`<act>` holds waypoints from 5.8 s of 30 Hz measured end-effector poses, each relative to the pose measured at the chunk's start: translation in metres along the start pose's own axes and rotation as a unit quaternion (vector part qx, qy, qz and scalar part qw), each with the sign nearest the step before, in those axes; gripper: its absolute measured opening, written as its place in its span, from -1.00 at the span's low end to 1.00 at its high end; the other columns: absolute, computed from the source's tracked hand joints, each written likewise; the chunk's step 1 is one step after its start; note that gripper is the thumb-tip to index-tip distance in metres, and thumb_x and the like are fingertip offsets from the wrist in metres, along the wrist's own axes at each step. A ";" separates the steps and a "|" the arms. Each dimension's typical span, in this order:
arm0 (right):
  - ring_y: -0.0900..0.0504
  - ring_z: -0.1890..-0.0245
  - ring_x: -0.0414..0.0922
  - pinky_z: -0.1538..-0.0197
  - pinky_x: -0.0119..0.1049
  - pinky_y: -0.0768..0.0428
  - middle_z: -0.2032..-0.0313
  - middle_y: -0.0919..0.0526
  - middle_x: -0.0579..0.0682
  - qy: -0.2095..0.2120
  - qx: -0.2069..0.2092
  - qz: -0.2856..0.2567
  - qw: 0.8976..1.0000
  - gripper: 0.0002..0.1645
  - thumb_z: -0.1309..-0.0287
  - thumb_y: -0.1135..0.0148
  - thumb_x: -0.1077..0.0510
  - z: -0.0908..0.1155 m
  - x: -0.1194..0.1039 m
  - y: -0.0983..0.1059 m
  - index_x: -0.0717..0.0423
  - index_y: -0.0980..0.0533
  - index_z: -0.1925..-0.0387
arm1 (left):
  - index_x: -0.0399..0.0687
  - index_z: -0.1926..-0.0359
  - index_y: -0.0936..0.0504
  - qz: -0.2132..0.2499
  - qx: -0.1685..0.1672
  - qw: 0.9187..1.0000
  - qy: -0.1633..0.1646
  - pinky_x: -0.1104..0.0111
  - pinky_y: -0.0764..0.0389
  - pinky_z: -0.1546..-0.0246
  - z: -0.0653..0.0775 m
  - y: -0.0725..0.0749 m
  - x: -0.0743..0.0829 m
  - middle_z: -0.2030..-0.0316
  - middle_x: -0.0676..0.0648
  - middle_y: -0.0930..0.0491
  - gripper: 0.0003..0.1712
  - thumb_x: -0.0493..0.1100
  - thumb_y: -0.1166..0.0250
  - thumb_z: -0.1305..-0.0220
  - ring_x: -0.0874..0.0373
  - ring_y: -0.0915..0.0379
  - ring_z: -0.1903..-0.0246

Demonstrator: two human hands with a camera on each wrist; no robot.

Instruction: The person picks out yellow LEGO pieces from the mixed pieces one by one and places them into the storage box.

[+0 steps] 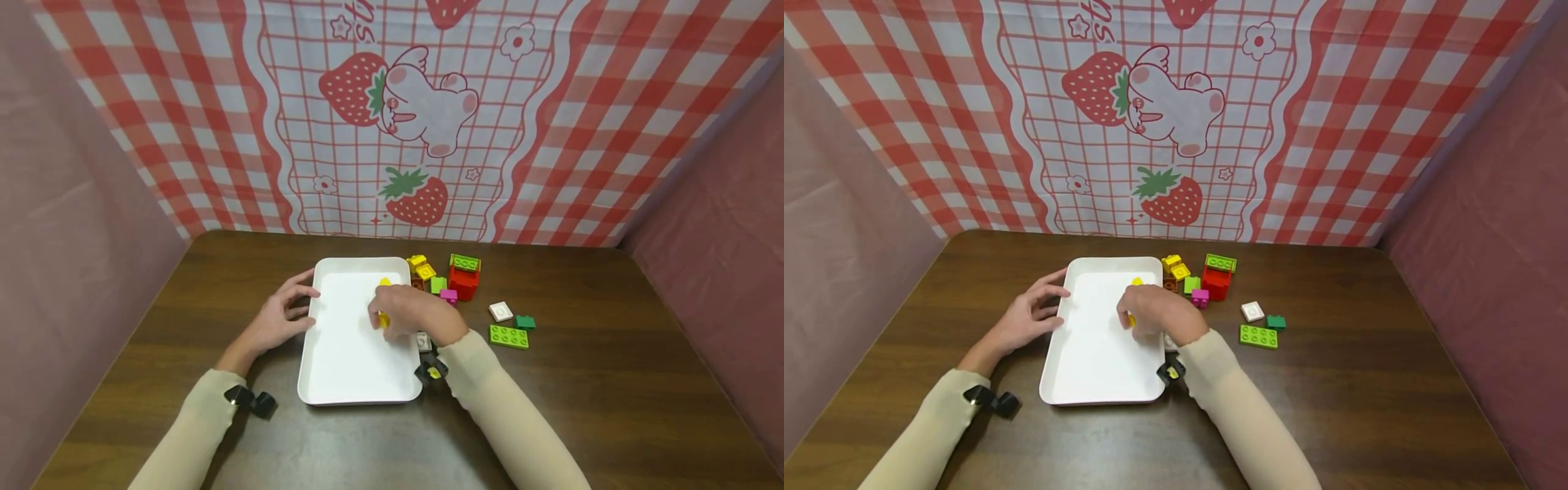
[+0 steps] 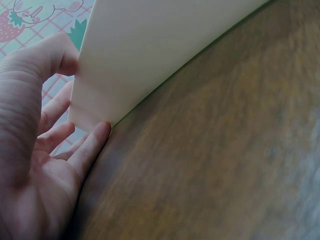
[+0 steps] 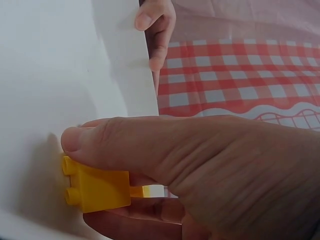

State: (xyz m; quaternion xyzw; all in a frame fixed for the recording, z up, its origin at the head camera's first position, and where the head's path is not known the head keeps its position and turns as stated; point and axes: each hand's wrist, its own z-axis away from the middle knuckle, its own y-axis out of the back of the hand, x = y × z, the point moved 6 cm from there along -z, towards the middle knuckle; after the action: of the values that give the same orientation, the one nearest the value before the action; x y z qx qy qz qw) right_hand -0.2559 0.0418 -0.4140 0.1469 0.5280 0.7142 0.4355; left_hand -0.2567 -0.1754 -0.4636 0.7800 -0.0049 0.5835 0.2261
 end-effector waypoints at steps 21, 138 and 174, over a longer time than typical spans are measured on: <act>-0.47 0.08 -0.10 -0.02 -0.22 -0.63 0.05 -0.60 -0.10 -0.010 -0.019 0.002 1.000 -0.65 -0.09 -0.47 0.07 0.005 -0.003 0.008 -0.10 -0.65 0.04 | -0.37 -0.09 -0.54 -0.006 0.001 1.000 0.003 -0.18 -0.50 -0.19 0.000 0.000 0.001 -0.54 -0.24 -0.06 -0.52 -0.47 -0.39 -0.11 -0.24 -0.30 -0.29; -0.37 -0.11 0.10 -0.13 0.06 -0.67 -0.23 -0.44 0.11 -0.093 0.213 0.047 0.972 -0.40 -0.03 -0.52 0.08 0.025 0.075 0.101 -0.16 -0.55 -0.15 | -0.44 -0.10 -0.51 0.001 -0.004 1.000 -0.003 -0.20 -0.48 -0.18 -0.002 0.002 0.001 -0.53 -0.29 -0.05 -0.50 -0.48 -0.39 -0.10 -0.26 -0.30 -0.28; -0.54 0.05 0.01 -0.04 -0.13 -0.75 -0.13 -0.59 0.08 -0.099 0.155 0.013 0.983 -0.51 -0.07 -0.48 0.14 -0.014 0.107 0.064 -0.02 -0.62 -0.08 | -0.40 -0.10 -0.52 -0.001 -0.003 1.000 0.004 -0.17 -0.49 -0.20 -0.001 0.002 0.001 -0.54 -0.24 -0.05 -0.50 -0.47 -0.40 -0.11 -0.25 -0.29 -0.30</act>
State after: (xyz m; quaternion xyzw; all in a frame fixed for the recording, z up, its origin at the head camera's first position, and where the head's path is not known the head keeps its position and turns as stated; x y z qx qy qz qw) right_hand -0.3571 0.1116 -0.3897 0.2891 0.5845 0.6116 0.4480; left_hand -0.2578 -0.1761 -0.4615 0.7769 -0.0051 0.5863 0.2294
